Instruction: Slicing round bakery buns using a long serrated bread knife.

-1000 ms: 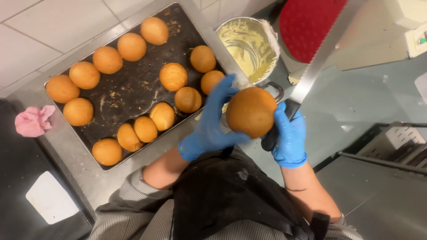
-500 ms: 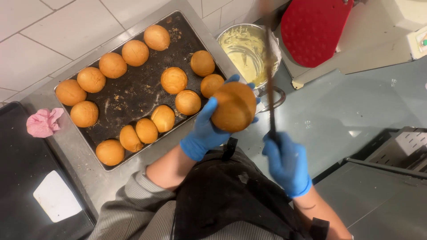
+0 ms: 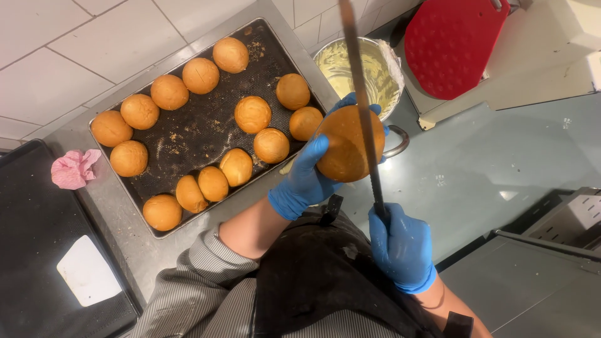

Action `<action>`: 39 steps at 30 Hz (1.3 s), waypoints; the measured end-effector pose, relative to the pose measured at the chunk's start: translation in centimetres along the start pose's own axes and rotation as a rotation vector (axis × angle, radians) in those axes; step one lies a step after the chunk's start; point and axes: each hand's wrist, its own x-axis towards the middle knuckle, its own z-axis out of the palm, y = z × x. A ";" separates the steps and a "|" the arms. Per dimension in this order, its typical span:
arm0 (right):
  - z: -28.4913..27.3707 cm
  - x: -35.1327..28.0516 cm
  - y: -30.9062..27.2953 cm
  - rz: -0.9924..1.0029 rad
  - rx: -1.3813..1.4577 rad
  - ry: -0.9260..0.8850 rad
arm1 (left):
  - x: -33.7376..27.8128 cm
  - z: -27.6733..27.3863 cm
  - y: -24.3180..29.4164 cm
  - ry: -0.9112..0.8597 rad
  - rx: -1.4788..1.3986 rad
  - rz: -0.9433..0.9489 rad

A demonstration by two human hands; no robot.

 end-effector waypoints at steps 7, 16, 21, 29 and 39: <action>-0.3 0.1 0.2 -0.013 -0.026 0.002 | -0.1 0.1 -0.1 0.000 0.060 0.028; 0.2 0.3 0.7 0.075 0.058 -0.063 | -0.4 -0.5 -1.4 0.004 -0.093 -0.071; 1.3 -1.1 1.8 0.138 0.015 -0.140 | -0.2 -0.8 0.4 -0.019 0.058 0.029; 1.3 0.5 0.9 0.160 0.040 -0.101 | -1.4 -1.4 -2.5 0.065 0.029 -0.046; 2.1 1.2 0.5 0.156 0.067 -0.104 | -1.5 -0.2 -2.0 0.064 0.031 -0.033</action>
